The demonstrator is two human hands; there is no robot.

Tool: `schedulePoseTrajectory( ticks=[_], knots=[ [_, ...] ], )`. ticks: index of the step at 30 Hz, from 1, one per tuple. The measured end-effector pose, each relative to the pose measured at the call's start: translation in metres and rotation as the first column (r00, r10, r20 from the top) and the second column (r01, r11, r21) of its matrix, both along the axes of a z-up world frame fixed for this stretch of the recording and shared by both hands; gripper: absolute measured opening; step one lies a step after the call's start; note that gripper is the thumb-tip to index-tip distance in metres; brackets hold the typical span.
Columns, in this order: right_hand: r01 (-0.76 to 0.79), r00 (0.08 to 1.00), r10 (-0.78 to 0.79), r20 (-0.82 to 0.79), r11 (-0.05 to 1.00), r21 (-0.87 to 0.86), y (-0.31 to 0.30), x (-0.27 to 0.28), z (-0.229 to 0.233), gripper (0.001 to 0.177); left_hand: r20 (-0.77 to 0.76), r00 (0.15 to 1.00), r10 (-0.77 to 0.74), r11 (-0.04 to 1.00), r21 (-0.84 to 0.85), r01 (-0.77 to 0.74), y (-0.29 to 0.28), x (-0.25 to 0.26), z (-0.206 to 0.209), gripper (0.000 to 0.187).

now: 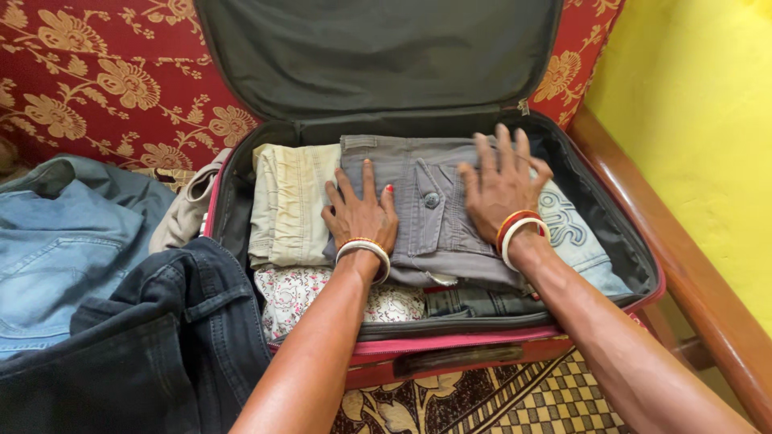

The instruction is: The person packs a suitcase by placing folded clothes into the main compartment and smoothing them out by hand.

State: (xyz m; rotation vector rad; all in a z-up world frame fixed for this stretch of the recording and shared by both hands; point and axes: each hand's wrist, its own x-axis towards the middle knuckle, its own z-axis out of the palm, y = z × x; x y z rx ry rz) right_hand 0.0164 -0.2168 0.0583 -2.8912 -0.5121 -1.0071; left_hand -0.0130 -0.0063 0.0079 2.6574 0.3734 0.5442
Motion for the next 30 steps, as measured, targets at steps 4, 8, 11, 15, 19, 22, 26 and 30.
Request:
schedulePoseTrajectory(
  ticks=[4,8,11,15,19,22,26,30],
  knots=[
    [-0.22,0.951,0.207,-0.231,0.975,-0.03,0.014,-0.002,0.002,0.056,-0.024,1.0,-0.015,1.0,-0.021,0.014,-0.004,-0.002,0.003,0.063],
    [-0.11,0.943,0.116,-0.311,0.993,0.036,0.014,0.005,-0.002,0.051,-0.016,1.0,-0.011,0.999,-0.039,0.011,-0.002,0.0,0.004,0.063],
    [0.076,0.957,-0.049,-0.284,0.993,0.085,0.008,0.005,0.0,0.05,-0.023,1.0,0.003,0.992,-0.128,-0.006,0.0,0.002,0.003,0.06],
    [0.13,0.961,-0.083,-0.265,0.978,0.166,0.004,0.006,-0.004,0.048,0.091,0.966,0.242,0.871,-0.459,-0.175,0.01,0.019,0.007,0.067],
    [0.118,0.968,-0.074,-0.238,0.977,0.179,0.0,0.015,-0.015,0.046,0.222,0.966,0.131,0.948,-0.314,-0.056,0.001,0.015,0.022,0.064],
    [0.104,0.973,-0.065,-0.223,0.98,0.17,-0.003,0.018,-0.019,0.046,0.395,0.881,-0.26,0.966,0.108,0.237,-0.019,0.013,0.039,0.063],
    [0.072,0.98,-0.037,-0.194,0.982,0.176,-0.007,0.02,-0.022,0.045,0.21,0.888,-0.41,0.912,0.074,0.403,-0.047,0.031,0.041,0.065],
    [0.103,0.971,-0.055,-0.234,0.974,0.201,0.0,0.018,-0.018,0.044,-0.097,0.948,-0.304,0.948,0.072,0.312,-0.03,0.032,0.031,0.071]
  ],
)
